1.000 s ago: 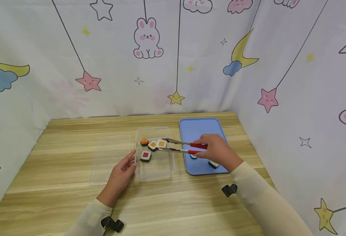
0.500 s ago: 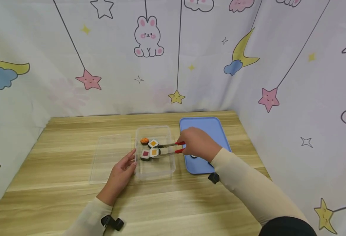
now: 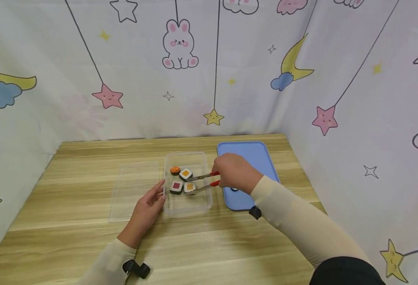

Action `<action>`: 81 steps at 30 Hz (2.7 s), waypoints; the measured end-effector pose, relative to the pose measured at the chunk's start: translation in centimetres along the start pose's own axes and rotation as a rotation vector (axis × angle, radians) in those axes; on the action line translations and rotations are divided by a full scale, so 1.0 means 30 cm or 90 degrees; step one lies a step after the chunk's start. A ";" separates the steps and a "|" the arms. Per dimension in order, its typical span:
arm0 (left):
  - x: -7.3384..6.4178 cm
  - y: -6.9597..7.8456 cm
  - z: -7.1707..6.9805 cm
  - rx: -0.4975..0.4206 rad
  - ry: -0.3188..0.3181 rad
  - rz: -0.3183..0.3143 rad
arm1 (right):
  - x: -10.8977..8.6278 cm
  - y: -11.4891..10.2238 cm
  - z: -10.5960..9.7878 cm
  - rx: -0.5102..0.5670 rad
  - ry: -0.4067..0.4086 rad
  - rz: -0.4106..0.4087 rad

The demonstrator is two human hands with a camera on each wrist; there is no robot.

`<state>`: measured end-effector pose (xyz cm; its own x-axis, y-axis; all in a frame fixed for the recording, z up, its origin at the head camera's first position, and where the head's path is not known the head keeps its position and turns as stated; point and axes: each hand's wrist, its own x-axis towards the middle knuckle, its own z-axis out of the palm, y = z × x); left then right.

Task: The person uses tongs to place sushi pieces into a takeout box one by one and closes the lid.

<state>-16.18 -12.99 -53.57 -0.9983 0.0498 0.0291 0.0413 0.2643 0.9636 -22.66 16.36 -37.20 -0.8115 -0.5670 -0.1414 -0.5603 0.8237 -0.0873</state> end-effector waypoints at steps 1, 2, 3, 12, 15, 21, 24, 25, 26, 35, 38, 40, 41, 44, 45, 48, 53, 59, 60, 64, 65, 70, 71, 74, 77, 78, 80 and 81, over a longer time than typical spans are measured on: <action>-0.001 0.002 0.001 0.001 0.001 0.002 | -0.005 0.005 -0.001 0.010 0.006 -0.002; -0.001 0.002 0.001 0.003 0.001 0.005 | -0.010 0.012 -0.002 0.017 0.014 -0.006; -0.001 0.003 0.002 0.004 0.001 0.006 | -0.018 0.022 -0.004 0.028 0.024 -0.012; 0.003 0.001 0.008 0.014 -0.001 0.007 | -0.144 0.193 0.014 0.146 0.147 0.040; 0.002 0.003 0.008 0.015 0.001 0.012 | -0.206 0.269 0.052 0.172 0.176 0.104; 0.003 0.002 0.005 0.021 0.008 0.011 | -0.331 0.379 0.170 0.205 0.189 0.181; 0.001 0.004 0.003 0.026 0.012 0.013 | -0.374 0.394 0.234 0.217 0.174 0.195; 0.001 0.003 0.003 0.026 0.012 0.014 | -0.386 0.396 0.254 0.223 0.171 0.196; 0.000 0.002 0.003 0.024 0.012 0.014 | -0.396 0.397 0.273 0.230 0.166 0.195; 0.005 -0.006 0.006 0.016 0.010 0.016 | -0.448 0.403 0.363 0.223 0.189 0.185; 0.005 -0.007 0.009 0.017 0.010 0.017 | -0.457 0.402 0.369 0.214 0.197 0.183; 0.006 -0.008 0.010 0.021 0.010 0.016 | -0.460 0.400 0.370 0.211 0.201 0.184; 0.005 -0.009 0.010 0.024 0.011 0.016 | -0.461 0.399 0.369 0.213 0.203 0.185; 0.006 -0.010 0.010 0.026 0.011 0.016 | -0.463 0.395 0.367 0.217 0.203 0.192; 0.005 -0.010 0.010 0.024 0.011 0.016 | -0.464 0.394 0.365 0.219 0.203 0.196; 0.006 -0.013 0.011 0.022 0.010 0.016 | -0.464 0.392 0.355 0.232 0.207 0.206; 0.007 -0.017 0.010 0.017 0.007 0.020 | -0.449 0.383 0.306 0.251 0.236 0.206; 0.009 -0.018 0.007 0.006 0.006 0.025 | -0.382 0.337 0.211 0.240 0.263 0.156; 0.009 -0.017 0.007 0.006 0.006 0.023 | -0.365 0.324 0.198 0.242 0.262 0.144; 0.008 -0.013 0.007 0.012 0.006 0.008 | -0.281 0.252 0.162 0.267 0.229 0.083; 0.009 -0.012 0.007 0.011 0.007 0.004 | -0.259 0.230 0.158 0.268 0.219 0.063; 0.011 -0.011 0.008 0.002 0.002 -0.004 | -0.154 0.124 0.149 0.251 0.157 -0.021; 0.011 -0.013 0.007 -0.002 0.000 -0.003 | -0.134 0.107 0.150 0.234 0.144 -0.035; 0.012 -0.020 0.009 -0.014 -0.002 0.004 | -0.081 0.070 0.151 0.185 0.105 -0.071; 0.011 -0.025 0.009 -0.021 -0.003 0.007 | -0.038 0.043 0.149 0.146 0.066 -0.090; 0.011 -0.026 0.009 -0.020 -0.003 0.010 | -0.027 0.036 0.146 0.142 0.054 -0.093; 0.011 -0.026 0.009 -0.017 -0.002 0.014 | -0.008 0.023 0.141 0.136 0.036 -0.098; 0.011 -0.028 0.006 -0.017 -0.002 0.018 | 0.000 0.018 0.139 0.135 0.030 -0.099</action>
<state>-16.53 -13.01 -54.41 -0.9967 0.0598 0.0551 0.0678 0.2371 0.9691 -22.26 16.84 -41.37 -0.7283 -0.6822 -0.0643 -0.6355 0.7076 -0.3090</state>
